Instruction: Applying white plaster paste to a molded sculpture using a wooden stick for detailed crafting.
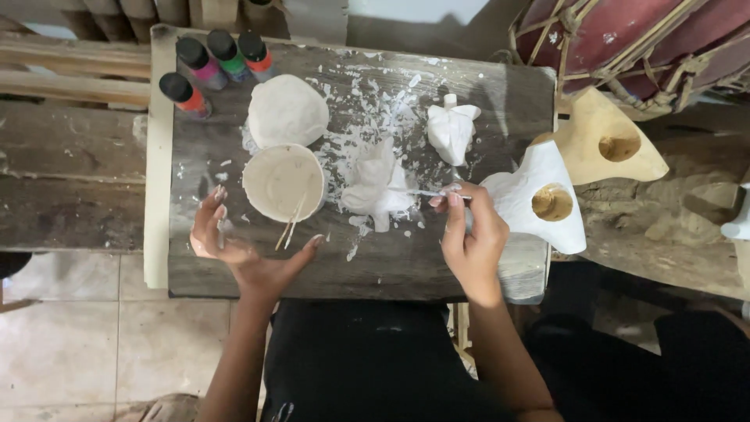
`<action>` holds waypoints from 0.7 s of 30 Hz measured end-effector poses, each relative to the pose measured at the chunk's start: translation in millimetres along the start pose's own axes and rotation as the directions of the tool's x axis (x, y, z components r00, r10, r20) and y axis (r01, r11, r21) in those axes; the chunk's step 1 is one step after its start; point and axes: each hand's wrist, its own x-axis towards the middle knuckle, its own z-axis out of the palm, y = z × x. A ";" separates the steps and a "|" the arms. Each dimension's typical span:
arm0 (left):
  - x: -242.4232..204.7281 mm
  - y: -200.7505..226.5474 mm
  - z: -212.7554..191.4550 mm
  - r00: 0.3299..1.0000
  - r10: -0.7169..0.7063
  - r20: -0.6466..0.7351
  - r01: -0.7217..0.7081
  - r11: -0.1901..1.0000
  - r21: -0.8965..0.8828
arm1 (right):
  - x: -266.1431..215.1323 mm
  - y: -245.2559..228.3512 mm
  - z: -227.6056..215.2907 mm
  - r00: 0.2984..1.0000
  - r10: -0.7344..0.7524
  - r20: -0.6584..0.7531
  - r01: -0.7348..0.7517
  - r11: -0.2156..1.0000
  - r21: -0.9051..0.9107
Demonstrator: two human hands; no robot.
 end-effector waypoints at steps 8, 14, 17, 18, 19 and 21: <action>-16.0 0.3 -3.2 1.000 -0.027 -0.013 0.027 0.999 0.030 | 5.8 4.6 -8.5 0.994 -0.096 0.053 0.099 0.994 -0.053; -41.2 2.8 2.7 0.988 -0.156 -0.023 0.157 0.981 0.112 | 8.9 5.9 -7.2 0.994 -0.109 -0.004 0.108 0.994 -0.019; -46.2 7.2 6.5 0.971 -0.238 -0.019 0.238 0.959 0.152 | 9.7 10.6 -4.8 0.989 -0.140 -0.052 0.141 0.990 0.011; -47.9 11.2 6.3 0.963 -0.269 -0.004 0.264 0.944 0.198 | 7.9 12.0 -4.9 0.989 -0.138 -0.048 0.139 0.990 0.012; -51.7 9.3 7.5 0.963 -0.271 -0.003 0.266 0.943 0.201 | 7.1 11.0 -5.1 0.990 -0.136 -0.045 0.137 0.991 0.014; -57.8 4.3 11.2 0.940 -0.342 -0.005 0.336 0.919 0.206 | 7.6 9.7 -4.9 0.986 -0.151 -0.066 0.154 0.987 0.046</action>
